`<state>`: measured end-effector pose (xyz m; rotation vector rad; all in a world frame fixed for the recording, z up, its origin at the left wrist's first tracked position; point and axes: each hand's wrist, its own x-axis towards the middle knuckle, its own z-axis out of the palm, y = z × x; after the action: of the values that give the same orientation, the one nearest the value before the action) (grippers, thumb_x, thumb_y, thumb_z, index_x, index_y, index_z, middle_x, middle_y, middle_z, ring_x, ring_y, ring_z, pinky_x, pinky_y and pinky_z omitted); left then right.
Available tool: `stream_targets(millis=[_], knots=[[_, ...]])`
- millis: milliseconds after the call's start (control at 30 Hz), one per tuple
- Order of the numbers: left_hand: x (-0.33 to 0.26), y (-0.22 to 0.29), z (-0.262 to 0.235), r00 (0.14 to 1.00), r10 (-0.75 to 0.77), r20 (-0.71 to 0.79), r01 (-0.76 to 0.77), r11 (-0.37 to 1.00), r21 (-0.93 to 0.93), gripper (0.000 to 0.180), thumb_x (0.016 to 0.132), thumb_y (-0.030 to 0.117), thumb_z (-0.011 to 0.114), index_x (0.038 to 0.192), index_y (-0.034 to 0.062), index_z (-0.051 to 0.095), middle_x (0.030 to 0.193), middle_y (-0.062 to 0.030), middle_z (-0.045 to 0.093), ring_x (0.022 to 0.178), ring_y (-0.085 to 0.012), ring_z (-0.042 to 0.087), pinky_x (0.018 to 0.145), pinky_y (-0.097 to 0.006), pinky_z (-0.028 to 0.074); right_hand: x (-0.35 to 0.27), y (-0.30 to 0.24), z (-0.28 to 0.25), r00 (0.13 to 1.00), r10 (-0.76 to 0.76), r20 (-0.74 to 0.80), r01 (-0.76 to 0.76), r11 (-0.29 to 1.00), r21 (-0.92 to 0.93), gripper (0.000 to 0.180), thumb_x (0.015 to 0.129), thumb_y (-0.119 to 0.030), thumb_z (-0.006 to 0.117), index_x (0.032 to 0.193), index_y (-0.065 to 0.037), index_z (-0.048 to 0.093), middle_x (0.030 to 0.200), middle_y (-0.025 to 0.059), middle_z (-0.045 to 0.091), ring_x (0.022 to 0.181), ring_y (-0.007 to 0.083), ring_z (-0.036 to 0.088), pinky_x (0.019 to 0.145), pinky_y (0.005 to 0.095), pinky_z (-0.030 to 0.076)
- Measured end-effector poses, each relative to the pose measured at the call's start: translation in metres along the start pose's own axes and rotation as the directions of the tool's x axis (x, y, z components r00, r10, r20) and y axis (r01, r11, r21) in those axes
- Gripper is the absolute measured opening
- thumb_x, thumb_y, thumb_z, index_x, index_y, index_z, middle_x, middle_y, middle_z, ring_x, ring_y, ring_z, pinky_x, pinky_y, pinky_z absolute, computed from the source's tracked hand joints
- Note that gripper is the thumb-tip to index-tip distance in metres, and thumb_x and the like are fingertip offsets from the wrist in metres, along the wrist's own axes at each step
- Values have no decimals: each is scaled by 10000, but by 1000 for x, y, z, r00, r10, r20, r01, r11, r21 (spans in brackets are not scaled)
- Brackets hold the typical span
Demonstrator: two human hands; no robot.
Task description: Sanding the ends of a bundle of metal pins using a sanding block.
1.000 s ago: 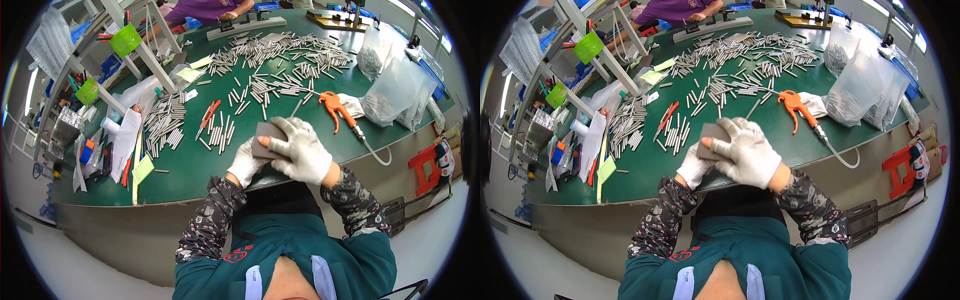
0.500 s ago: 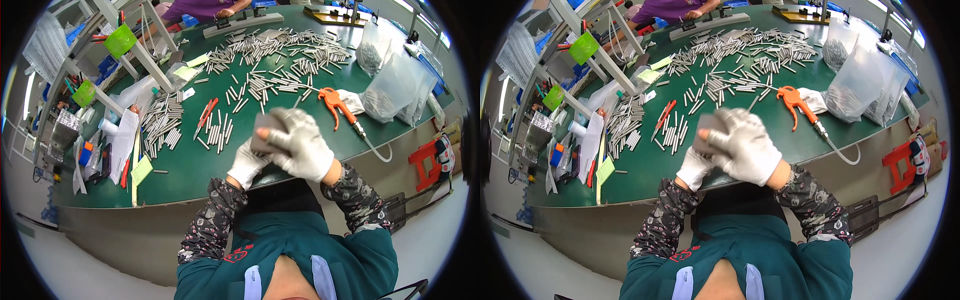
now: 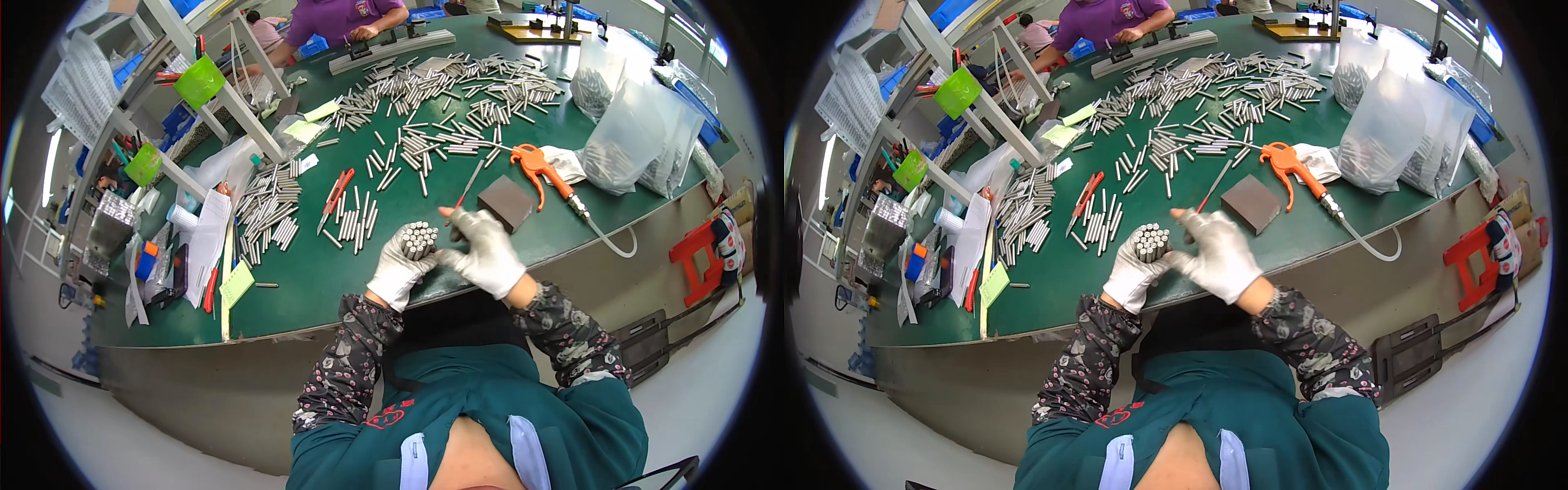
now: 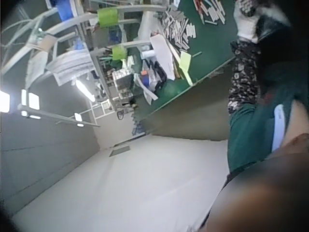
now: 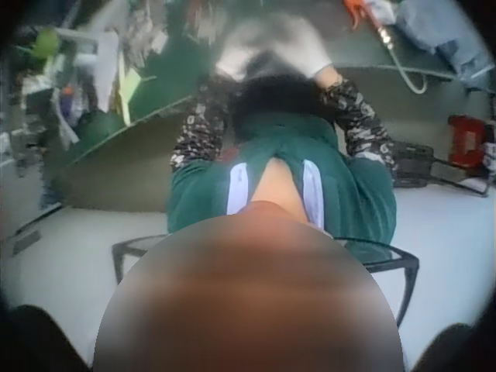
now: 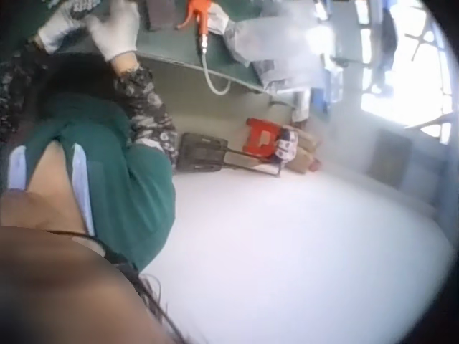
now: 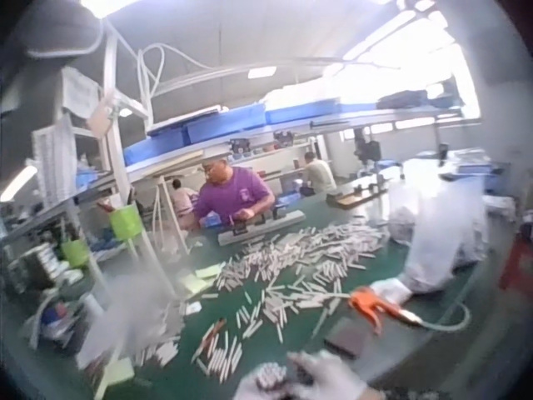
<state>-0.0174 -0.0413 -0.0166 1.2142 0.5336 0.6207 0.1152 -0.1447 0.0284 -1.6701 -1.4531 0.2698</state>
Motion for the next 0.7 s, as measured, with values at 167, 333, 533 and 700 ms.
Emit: stream_targets(millis=[167,333,533,700], knots=[[0,6,3,995,51,90,-49,998,-26,515,646,-41,712,1112,38,506,949,-20,605,844,-106,580,730,-212,491,8,13,34,991,-100,-86,116,972,205,445,634,-185,693,1029,-28,561,763,134,565,740,278,535,697,345,429],[-1,7,-2,990,68,121,-63,997,-46,569,643,4,728,1156,49,485,927,6,602,771,-71,552,625,-182,437,12,3,32,1000,3,5,-4,974,226,415,643,-144,702,1007,-5,561,806,130,579,717,236,551,694,301,438],[4,5,-6,994,18,112,-26,997,68,604,648,58,736,1189,75,465,889,51,589,631,-8,497,424,-134,341,13,11,40,998,-14,-69,33,959,281,408,654,-116,712,1016,-9,558,805,94,582,695,169,544,669,271,443],[4,5,-7,996,7,92,-15,996,83,523,656,62,734,1128,99,511,864,54,602,565,-2,487,379,-138,337,14,11,42,998,49,-29,-37,948,315,415,673,-91,707,1049,-8,552,814,72,581,704,123,526,685,247,443]])
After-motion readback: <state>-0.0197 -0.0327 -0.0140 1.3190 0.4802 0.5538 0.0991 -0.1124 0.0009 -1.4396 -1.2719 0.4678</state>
